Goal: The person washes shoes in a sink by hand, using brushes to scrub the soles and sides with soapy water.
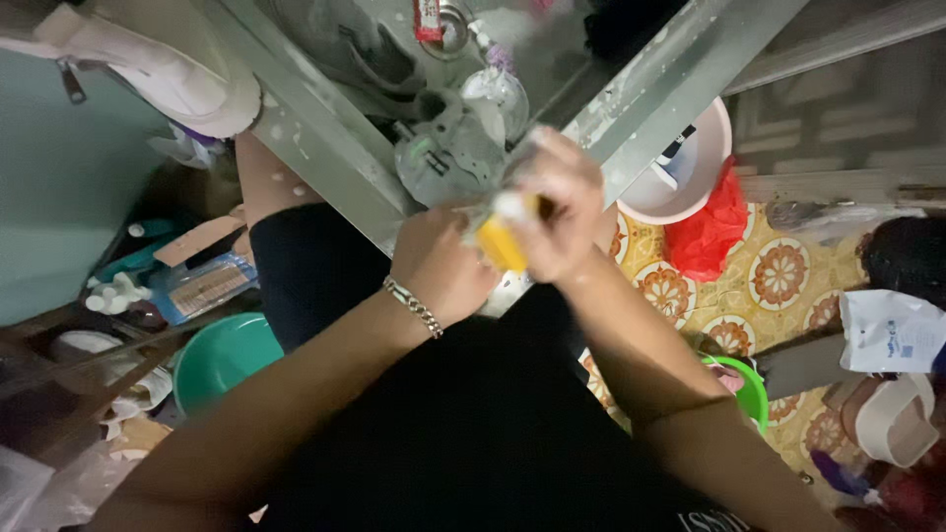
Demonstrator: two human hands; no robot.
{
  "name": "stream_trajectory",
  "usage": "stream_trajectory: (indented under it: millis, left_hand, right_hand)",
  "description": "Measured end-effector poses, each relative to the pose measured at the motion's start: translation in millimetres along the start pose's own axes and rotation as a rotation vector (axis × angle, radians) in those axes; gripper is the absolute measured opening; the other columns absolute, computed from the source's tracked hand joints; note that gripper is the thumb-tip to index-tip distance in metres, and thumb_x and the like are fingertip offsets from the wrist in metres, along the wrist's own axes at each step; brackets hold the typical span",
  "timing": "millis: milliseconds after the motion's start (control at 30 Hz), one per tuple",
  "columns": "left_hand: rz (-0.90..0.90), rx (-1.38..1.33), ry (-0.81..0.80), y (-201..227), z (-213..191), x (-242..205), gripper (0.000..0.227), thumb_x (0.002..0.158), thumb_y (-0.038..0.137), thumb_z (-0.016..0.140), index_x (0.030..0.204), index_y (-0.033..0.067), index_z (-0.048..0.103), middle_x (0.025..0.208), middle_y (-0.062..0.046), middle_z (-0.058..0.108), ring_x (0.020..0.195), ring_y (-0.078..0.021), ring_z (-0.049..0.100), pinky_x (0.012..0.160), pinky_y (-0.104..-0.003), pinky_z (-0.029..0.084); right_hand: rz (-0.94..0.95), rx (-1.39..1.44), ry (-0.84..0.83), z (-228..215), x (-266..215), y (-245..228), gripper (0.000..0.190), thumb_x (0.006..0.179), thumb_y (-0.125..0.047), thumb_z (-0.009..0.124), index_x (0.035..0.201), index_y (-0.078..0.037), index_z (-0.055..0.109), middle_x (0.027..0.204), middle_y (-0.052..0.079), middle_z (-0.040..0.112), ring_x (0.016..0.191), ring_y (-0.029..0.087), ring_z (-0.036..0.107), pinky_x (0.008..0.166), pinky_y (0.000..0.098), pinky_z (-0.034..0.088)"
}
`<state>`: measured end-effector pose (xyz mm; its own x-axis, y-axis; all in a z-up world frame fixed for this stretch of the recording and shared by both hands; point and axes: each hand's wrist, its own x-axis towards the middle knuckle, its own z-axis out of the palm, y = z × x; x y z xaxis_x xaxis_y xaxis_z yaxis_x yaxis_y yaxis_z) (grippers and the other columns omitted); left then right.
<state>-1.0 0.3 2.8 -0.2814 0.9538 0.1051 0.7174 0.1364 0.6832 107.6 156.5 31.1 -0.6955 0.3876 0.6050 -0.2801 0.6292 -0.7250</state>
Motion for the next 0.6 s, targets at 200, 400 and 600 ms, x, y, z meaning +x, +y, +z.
stream_trajectory:
  millis: [200,400,600]
  left_hand:
    - [-0.237,-0.061,-0.17,5.4,-4.8,11.3,0.031,0.109,0.038,0.087,0.116,0.0074,0.085,0.095,-0.018,0.089,0.082,-0.0457,0.085,0.072,-0.061,0.068]
    - [-0.243,-0.009,-0.315,25.7,-36.6,7.4,0.066,0.113,0.049,0.078,0.151,-0.0052,0.082,0.127,-0.027,0.092,0.122,-0.0484,0.089,0.1,-0.063,0.073]
    - [-0.28,-0.175,-0.219,7.5,-14.2,6.4,0.018,0.098,0.024,0.087,0.099,0.0056,0.09,0.09,-0.018,0.09,0.096,-0.0496,0.091,0.079,-0.062,0.075]
  right_hand:
    - [0.181,-0.174,0.189,-7.8,-41.0,51.3,0.027,0.124,-0.023,0.074,0.1,-0.014,0.067,0.095,0.006,0.065,0.092,0.028,0.063,0.13,0.0623,0.052]
    - [0.092,-0.056,0.204,-20.0,-60.3,86.5,0.033,0.116,-0.013,0.082,0.088,0.001,0.071,0.082,0.02,0.066,0.081,0.044,0.07,0.118,0.0679,0.056]
    - [0.142,0.067,0.14,-5.9,-39.8,39.1,0.036,0.105,-0.024,0.087,0.075,-0.012,0.074,0.082,0.008,0.074,0.075,0.034,0.075,0.095,0.0563,0.06]
